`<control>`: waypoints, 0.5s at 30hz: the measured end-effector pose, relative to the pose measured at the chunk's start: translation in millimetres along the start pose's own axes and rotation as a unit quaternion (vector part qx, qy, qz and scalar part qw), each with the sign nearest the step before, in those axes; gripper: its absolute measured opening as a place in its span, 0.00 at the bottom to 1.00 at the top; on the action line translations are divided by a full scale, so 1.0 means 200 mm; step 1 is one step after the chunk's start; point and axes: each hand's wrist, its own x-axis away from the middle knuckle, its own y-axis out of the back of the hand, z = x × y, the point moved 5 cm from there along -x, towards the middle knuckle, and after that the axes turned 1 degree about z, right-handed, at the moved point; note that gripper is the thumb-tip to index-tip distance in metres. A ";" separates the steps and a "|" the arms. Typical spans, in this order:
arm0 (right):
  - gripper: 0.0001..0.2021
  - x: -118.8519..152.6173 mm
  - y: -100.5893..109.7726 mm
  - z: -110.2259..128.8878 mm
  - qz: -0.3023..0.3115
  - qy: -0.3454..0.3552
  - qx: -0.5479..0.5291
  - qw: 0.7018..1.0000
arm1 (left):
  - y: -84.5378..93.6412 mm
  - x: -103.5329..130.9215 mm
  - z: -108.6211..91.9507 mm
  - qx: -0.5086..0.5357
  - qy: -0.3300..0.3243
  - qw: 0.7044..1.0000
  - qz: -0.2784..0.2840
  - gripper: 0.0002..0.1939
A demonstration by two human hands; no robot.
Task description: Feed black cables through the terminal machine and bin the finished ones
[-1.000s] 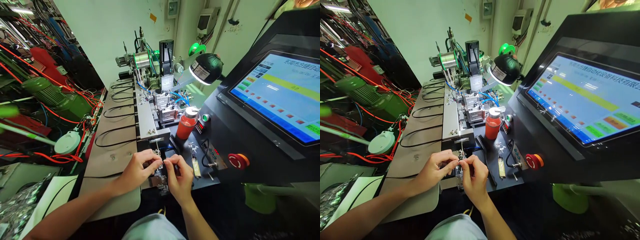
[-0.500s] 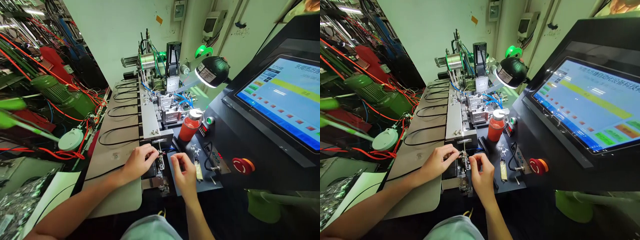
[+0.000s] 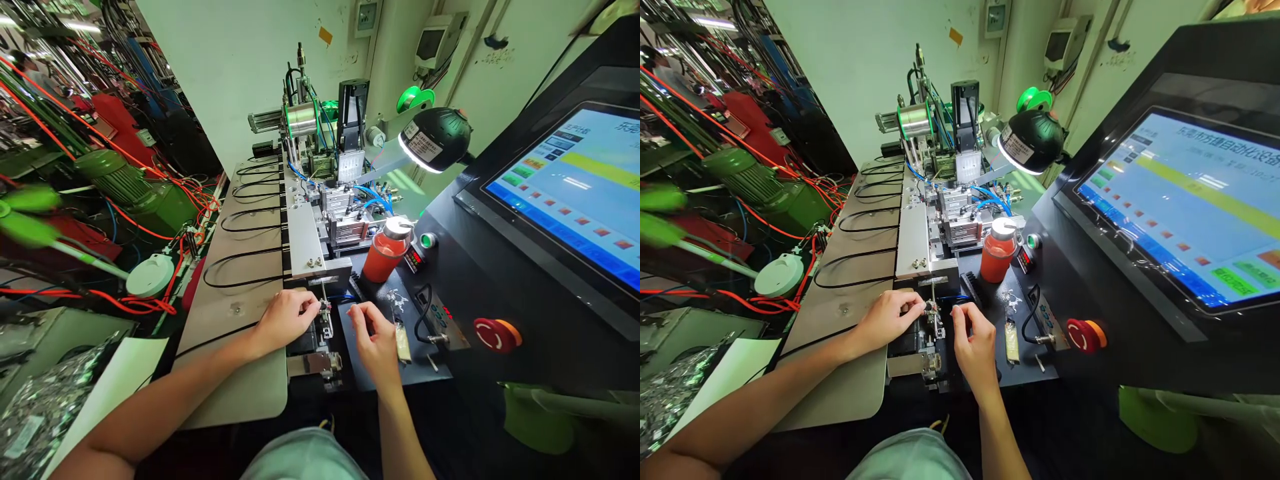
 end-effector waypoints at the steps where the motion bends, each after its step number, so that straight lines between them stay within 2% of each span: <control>1: 0.16 -0.01 -0.02 0.00 0.017 0.002 -0.003 1.000 | 0.00 0.00 0.00 -0.003 0.001 1.000 0.002 0.12; 7: 0.17 -0.09 -0.16 -0.01 0.098 0.013 -0.025 0.995 | -0.01 -0.03 -0.02 -0.015 -0.007 1.000 0.007 0.13; 11: 0.16 -0.10 -0.21 -0.04 0.115 0.016 -0.093 0.989 | -0.01 -0.02 -0.02 -0.024 -0.024 0.999 -0.003 0.12; 15: 0.16 -0.09 -0.22 -0.05 0.091 0.026 -0.131 0.987 | 0.01 0.02 0.00 -0.069 -0.071 0.992 -0.076 0.08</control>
